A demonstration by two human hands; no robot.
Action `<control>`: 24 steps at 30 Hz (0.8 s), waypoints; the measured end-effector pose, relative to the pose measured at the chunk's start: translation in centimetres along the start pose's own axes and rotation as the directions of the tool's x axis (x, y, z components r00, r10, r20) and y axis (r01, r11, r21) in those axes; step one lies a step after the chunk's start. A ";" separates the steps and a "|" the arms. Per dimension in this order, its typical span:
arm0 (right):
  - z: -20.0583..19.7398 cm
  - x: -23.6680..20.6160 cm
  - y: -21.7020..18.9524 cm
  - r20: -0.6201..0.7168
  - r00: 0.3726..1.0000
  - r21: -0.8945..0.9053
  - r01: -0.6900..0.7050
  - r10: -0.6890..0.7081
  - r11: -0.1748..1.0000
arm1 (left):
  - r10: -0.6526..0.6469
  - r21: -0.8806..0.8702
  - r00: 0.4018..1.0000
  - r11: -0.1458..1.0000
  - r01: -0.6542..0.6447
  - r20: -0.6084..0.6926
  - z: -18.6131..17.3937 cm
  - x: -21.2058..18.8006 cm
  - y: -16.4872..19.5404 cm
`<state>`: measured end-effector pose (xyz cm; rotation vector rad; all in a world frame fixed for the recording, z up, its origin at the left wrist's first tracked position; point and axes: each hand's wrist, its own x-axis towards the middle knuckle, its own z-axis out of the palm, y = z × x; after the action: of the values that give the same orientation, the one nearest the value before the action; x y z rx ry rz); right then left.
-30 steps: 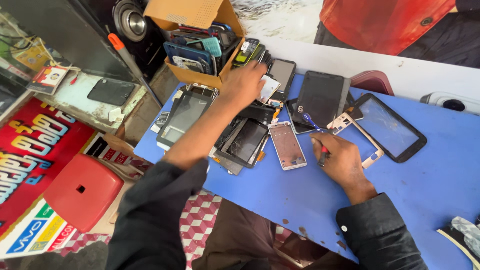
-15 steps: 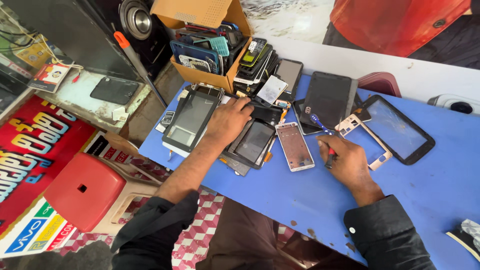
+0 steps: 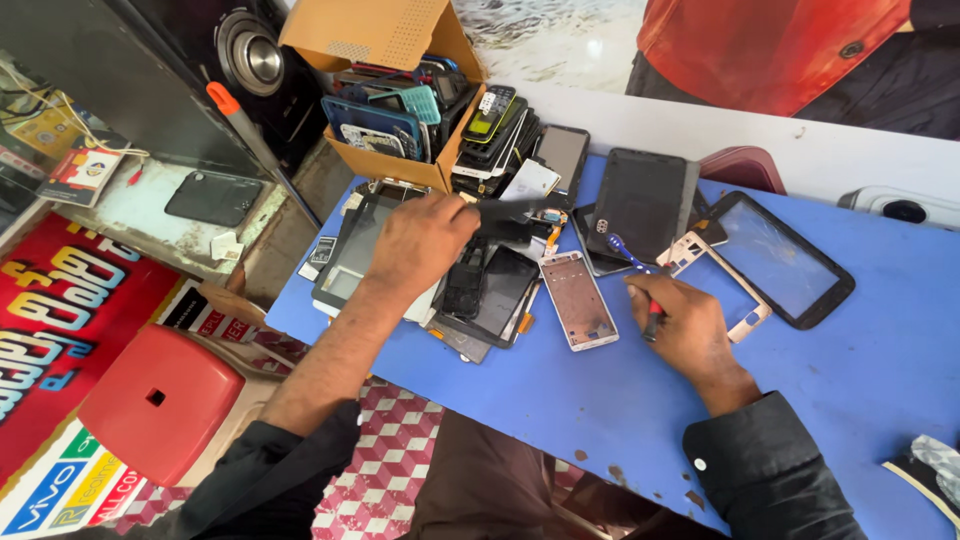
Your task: The person selects a mobile phone from a pile of disassembled devices on a blue workbench. Using a small screwdriver, they pry and scrape around the camera module area on the back of the phone, then set it aside and repeat the same prying action on a second phone.
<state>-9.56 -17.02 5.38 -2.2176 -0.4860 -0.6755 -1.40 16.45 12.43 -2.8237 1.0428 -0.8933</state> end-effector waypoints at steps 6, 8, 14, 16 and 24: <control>-0.3 0.2 -0.3 -0.006 1.000 0.004 0.020 -0.019 1.000 | -0.177 0.027 0.980 0.984 0.176 0.085 4.5 4.3 1.2; -0.4 0.3 -0.4 -0.003 1.000 -0.002 -0.009 0.009 1.000 | -0.173 0.023 0.976 0.985 0.172 0.131 6.4 5.4 2.1; -0.5 0.3 -0.3 0.016 0.997 0.008 -0.073 0.073 0.997 | -0.130 -0.269 0.985 0.950 0.157 0.114 6.9 4.7 3.0; -0.5 0.3 -0.3 0.008 0.998 -0.018 -0.060 0.060 0.998 | -0.131 -0.296 0.985 0.942 0.160 0.116 5.6 3.9 2.7; -0.6 0.5 -0.9 0.016 1.000 0.003 -0.016 0.016 1.000 | -0.244 -0.222 0.970 0.945 0.241 0.015 2.0 0.8 -1.2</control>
<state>-9.83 -16.81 6.47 -2.2232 -0.4770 -0.6486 0.83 16.54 11.35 -3.1932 0.8577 -0.8588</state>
